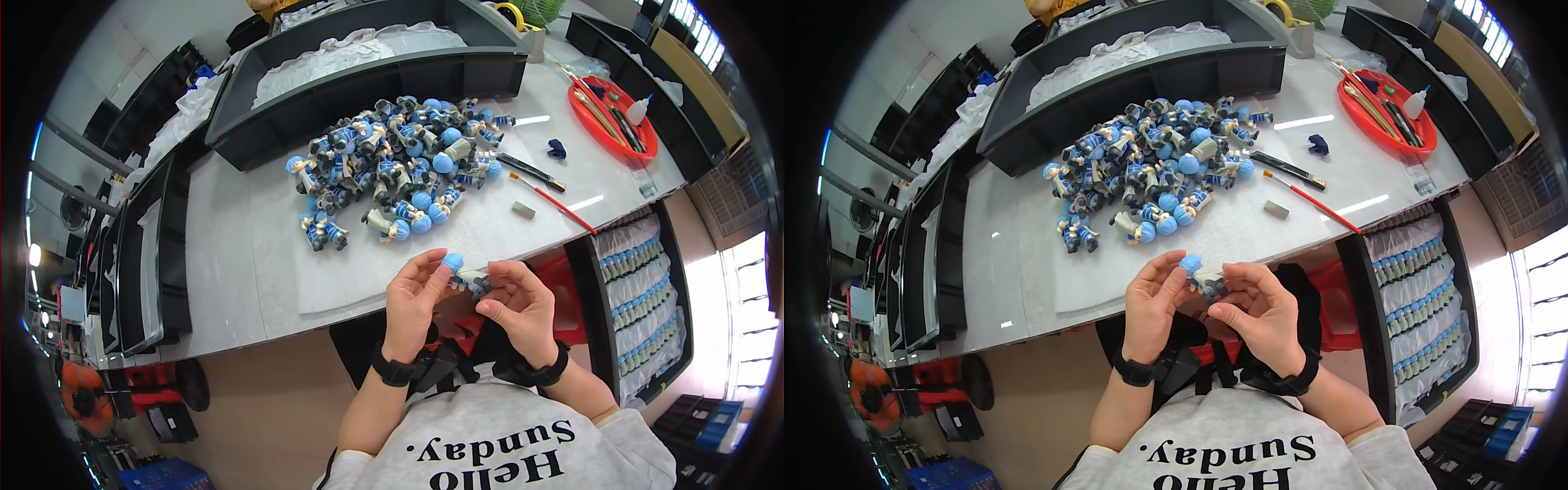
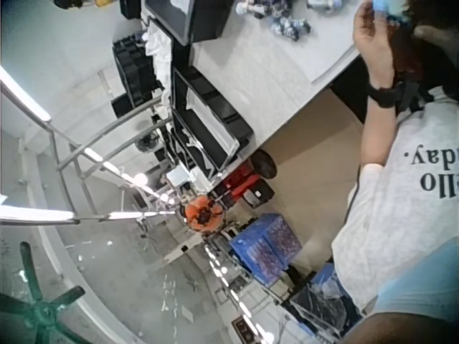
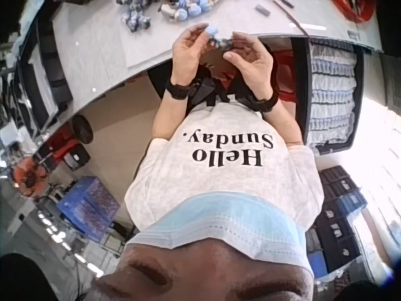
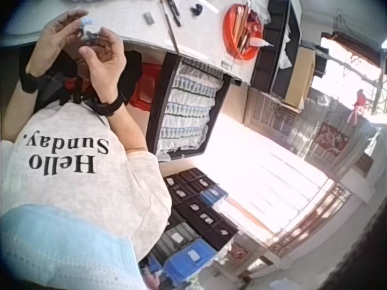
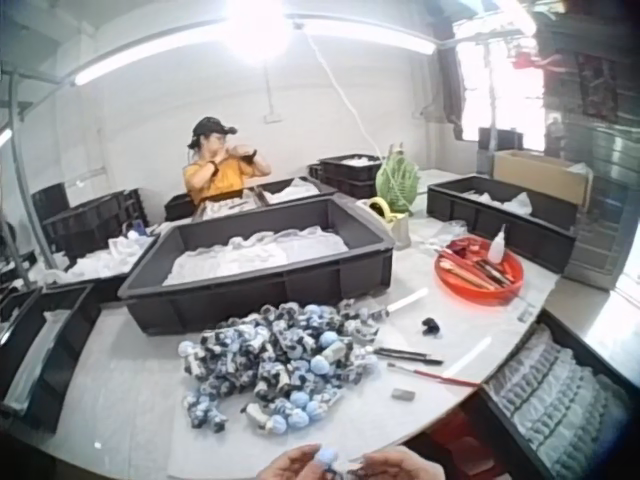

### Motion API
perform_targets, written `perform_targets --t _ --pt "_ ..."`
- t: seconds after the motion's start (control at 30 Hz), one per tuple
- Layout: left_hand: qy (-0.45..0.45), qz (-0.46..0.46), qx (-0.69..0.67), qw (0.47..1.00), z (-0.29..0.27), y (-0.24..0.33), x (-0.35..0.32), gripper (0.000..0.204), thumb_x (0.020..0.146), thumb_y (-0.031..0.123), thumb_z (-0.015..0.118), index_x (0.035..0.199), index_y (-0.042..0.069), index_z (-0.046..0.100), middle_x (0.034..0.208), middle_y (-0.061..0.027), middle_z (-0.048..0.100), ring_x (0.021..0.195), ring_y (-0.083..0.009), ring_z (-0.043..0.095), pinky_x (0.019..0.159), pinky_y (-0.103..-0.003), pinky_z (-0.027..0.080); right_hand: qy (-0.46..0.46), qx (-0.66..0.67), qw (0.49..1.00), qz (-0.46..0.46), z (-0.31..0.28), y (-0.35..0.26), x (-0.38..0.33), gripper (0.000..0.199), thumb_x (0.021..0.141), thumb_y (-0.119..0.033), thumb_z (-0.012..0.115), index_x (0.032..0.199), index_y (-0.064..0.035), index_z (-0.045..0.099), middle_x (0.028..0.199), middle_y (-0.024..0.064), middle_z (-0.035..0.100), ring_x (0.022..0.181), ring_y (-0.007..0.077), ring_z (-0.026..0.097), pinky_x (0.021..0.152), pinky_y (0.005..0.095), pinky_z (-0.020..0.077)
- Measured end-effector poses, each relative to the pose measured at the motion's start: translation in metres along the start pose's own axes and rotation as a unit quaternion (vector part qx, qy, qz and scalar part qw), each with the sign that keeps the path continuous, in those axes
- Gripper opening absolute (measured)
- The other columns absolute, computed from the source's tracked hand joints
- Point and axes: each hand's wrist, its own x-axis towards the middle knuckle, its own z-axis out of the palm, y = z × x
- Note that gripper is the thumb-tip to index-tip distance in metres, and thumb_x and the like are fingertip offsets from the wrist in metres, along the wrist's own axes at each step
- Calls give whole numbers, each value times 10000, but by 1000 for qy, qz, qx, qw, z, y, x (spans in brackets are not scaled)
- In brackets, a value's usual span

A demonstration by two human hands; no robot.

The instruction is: The person assembles small blue and white figurines by hand, picking them from a pile on a table and placing them into a black tray. They use a small red tool to adjust parts of the figurines. The person also handles white tissue paper, placing it into the tray to cover the figurines.

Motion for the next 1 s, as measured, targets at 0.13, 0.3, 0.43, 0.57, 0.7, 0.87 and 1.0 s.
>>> perform_targets --t 0.13,0.3,0.43,0.57,0.7,0.87,1.0 --pt "-24 -39 -18 999 4 -1 -2 319 871 105 487 1170 -2 460 990 -80 572 865 -120 567 746 -250 492 9 12 1000 -14 2 -3 0 411 724 60 629 1103 50 471 1033 86 519 890 117 527 768 233 469" --pt "-21 -66 -16 997 4 -3 -3 335 879 122 473 1184 -9 432 1001 -110 582 876 -154 580 758 -284 487 12 10 1000 -18 0 -8 0 381 736 75 607 1094 51 478 1031 90 522 877 115 526 773 233 463" --pt "-50 -51 -38 997 7 1 -5 344 851 92 519 1167 -18 442 1040 -102 551 916 -143 550 782 -269 476 12 13 1000 -24 0 -5 -2 362 735 86 600 1078 50 488 1025 89 521 876 115 527 770 237 464" --pt "-68 4 -6 998 5 0 -1 403 777 -3 583 1153 -18 438 1103 -133 514 973 -172 527 819 -298 464 -1 33 999 -13 -1 -7 -1 321 771 33 583 1076 47 484 1021 88 519 880 115 529 746 232 466" --pt "-115 84 20 990 20 -1 -2 513 671 -123 630 1138 -12 447 1191 -172 446 1045 -212 495 875 -330 438 12 85 993 81 -12 -12 1 302 803 -34 567 1084 38 481 988 74 535 835 100 540 706 221 470" --pt "-218 182 238 929 37 -23 -2 556 621 -147 635 1129 4 470 1275 -206 366 1130 -252 435 923 -361 384 -6 45 995 92 -49 -10 -10 304 791 -47 569 1083 7 501 867 57 583 771 85 561 689 213 472" --pt "-243 154 283 915 59 -50 -4 522 655 -111 596 1149 -3 465 1274 -179 382 1123 -272 442 908 -360 389 131 -24 990 49 -103 -21 -44 228 779 -43 588 989 7 513 851 60 582 781 100 566 698 231 478"
